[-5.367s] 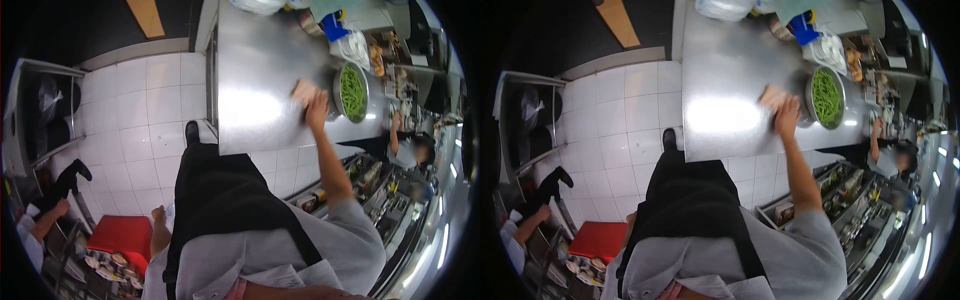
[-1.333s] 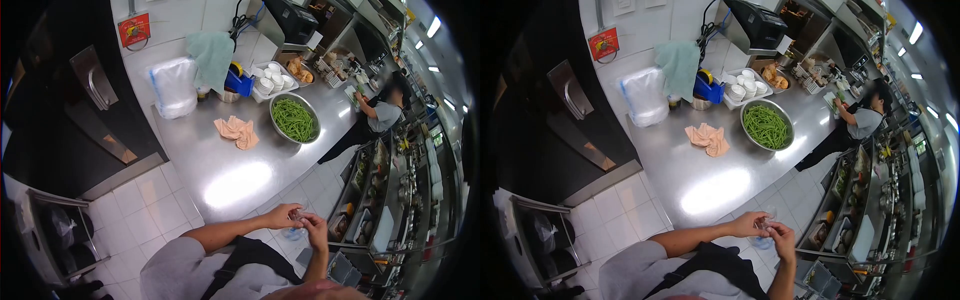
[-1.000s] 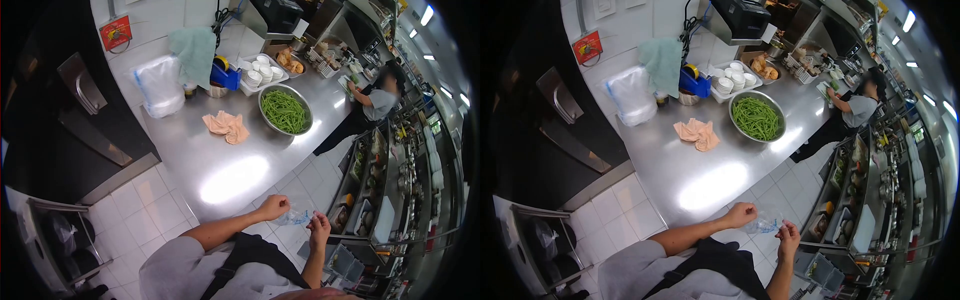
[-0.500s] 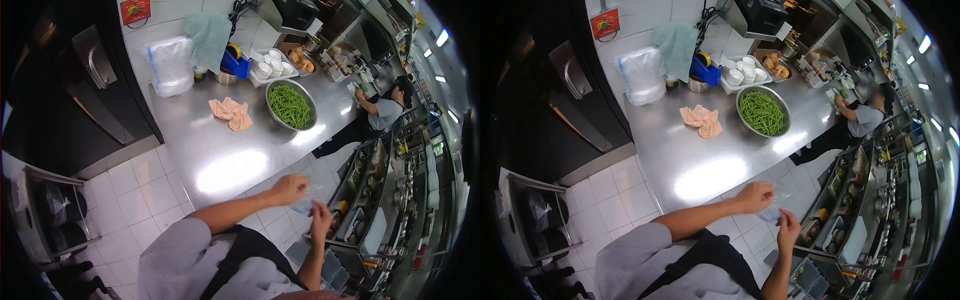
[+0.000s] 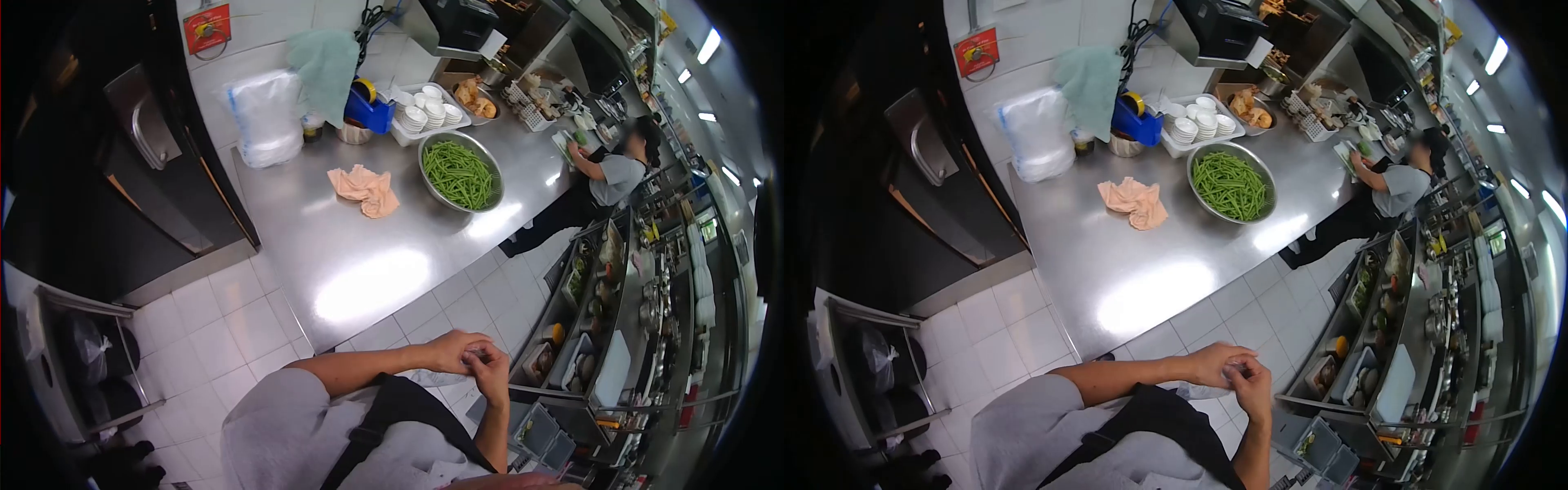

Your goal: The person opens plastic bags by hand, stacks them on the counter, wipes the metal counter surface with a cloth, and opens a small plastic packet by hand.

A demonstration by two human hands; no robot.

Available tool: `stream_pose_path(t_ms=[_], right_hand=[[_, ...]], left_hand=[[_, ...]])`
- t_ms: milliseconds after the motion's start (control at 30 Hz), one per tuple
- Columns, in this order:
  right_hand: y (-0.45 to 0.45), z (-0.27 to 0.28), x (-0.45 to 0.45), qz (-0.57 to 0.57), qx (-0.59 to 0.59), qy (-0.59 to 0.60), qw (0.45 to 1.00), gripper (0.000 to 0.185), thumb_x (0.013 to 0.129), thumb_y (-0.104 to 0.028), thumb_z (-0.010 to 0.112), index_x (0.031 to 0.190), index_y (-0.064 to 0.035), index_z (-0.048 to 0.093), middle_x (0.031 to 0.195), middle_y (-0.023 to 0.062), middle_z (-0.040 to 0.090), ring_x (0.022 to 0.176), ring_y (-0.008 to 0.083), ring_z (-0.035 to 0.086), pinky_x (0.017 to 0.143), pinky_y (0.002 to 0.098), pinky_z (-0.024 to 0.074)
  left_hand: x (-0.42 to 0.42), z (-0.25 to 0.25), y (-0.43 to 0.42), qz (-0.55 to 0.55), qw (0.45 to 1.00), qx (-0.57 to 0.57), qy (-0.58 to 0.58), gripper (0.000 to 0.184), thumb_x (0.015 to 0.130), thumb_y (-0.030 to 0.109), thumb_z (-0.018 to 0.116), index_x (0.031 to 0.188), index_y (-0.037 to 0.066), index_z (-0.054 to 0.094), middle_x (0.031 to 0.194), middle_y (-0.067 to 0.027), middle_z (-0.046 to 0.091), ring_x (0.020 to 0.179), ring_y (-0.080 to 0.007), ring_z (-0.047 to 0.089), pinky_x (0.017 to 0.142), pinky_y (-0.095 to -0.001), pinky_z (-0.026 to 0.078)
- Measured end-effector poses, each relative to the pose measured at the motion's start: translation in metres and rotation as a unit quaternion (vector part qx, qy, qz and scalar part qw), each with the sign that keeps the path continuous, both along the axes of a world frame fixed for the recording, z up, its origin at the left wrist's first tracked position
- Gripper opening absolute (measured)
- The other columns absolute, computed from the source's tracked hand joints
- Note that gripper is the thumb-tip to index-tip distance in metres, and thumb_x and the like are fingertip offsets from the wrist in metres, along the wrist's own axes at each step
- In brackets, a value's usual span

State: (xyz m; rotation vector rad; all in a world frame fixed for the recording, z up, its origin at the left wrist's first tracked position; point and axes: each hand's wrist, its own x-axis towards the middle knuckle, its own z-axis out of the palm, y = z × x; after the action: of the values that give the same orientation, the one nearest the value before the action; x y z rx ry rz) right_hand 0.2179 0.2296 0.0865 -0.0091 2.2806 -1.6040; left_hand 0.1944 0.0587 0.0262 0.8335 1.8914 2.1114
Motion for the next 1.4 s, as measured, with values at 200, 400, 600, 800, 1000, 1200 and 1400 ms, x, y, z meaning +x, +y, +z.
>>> stream_pose_path(t_ms=[200, 400, 600, 800, 1000, 1200, 1400], right_hand=[[-0.002, -0.004, 0.011, -0.052, -0.067, 0.1, 0.991, 0.049, 0.092, -0.004, 0.072, 0.14, -0.0025, 0.059, 0.123, 0.0115, 0.069, 0.115, 0.0184, 0.064, 0.097, 0.0324, 0.0513], [0.052, -0.057, 0.03, -0.104, -0.048, 0.034, 0.993, 0.079, 0.098, -0.035, 0.07, 0.163, -0.0143, 0.031, 0.153, 0.0217, 0.047, 0.143, 0.0317, 0.043, 0.113, 0.0496, 0.038], [0.051, -0.095, 0.052, -0.046, -0.312, -0.203, 0.927, 0.099, 0.096, -0.067, 0.057, 0.168, -0.0178, 0.011, 0.166, 0.0209, 0.027, 0.149, 0.0354, 0.032, 0.116, 0.052, 0.0332], [0.106, -0.111, 0.054, -0.026, -0.259, -0.115, 0.959, 0.107, 0.09, -0.057, 0.074, 0.163, 0.0003, 0.021, 0.164, 0.0194, 0.032, 0.151, 0.032, 0.032, 0.123, 0.0432, 0.0261], [0.152, -0.087, 0.036, -0.052, -0.175, 0.002, 0.983, 0.119, 0.069, -0.043, 0.094, 0.158, 0.0049, 0.03, 0.158, 0.018, 0.043, 0.15, 0.0285, 0.035, 0.124, 0.0389, 0.0241], [0.199, -0.078, 0.031, -0.036, -0.12, -0.061, 0.99, 0.096, 0.071, -0.026, 0.095, 0.147, 0.0032, 0.046, 0.139, 0.0132, 0.059, 0.131, 0.0237, 0.054, 0.112, 0.037, 0.0403], [0.237, -0.148, 0.047, -0.027, -0.226, -0.099, 0.969, 0.075, 0.08, -0.023, 0.089, 0.138, 0.0044, 0.052, 0.13, 0.011, 0.065, 0.121, 0.0213, 0.06, 0.104, 0.0361, 0.0475]], left_hand=[[-0.007, -0.038, 0.016, 0.078, 0.993, 0.042, -0.075, 0.034, 0.092, 0.0, 0.054, 0.125, -0.002, 0.064, 0.11, -0.0145, 0.074, 0.101, -0.0214, 0.071, 0.09, -0.0339, 0.056], [-0.018, -0.025, 0.016, 0.261, 0.95, 0.058, -0.16, 0.023, 0.094, 0.004, 0.05, 0.105, 0.002, 0.07, 0.072, -0.0044, 0.064, 0.063, -0.0094, 0.054, 0.059, -0.0281, 0.043], [-0.012, -0.035, 0.05, 0.248, 0.956, 0.044, -0.149, 0.02, 0.093, 0.004, 0.05, 0.103, 0.001, 0.068, 0.075, -0.0003, 0.064, 0.067, -0.007, 0.054, 0.059, -0.0273, 0.043], [-0.016, -0.046, 0.085, 0.196, 0.978, -0.046, -0.058, 0.018, 0.091, 0.004, 0.054, 0.103, 0.002, 0.067, 0.075, -0.0115, 0.07, 0.066, -0.0214, 0.067, 0.062, -0.0353, 0.051], [-0.04, -0.036, 0.153, 0.105, 0.976, -0.161, 0.104, 0.02, 0.087, 0.011, 0.065, 0.105, 0.005, 0.066, 0.076, -0.0219, 0.068, 0.072, -0.042, 0.069, 0.065, -0.0474, 0.052], [-0.033, -0.029, 0.228, 0.052, 0.988, -0.143, -0.013, 0.019, 0.088, 0.012, 0.062, 0.105, 0.003, 0.066, 0.077, -0.0223, 0.068, 0.073, -0.0415, 0.069, 0.065, -0.0463, 0.052], [-0.02, -0.05, 0.267, 0.024, 0.982, -0.189, -0.004, 0.019, 0.091, 0.018, 0.06, 0.099, 0.002, 0.066, 0.079, -0.0259, 0.067, 0.078, -0.0472, 0.066, 0.068, -0.0509, 0.05]])
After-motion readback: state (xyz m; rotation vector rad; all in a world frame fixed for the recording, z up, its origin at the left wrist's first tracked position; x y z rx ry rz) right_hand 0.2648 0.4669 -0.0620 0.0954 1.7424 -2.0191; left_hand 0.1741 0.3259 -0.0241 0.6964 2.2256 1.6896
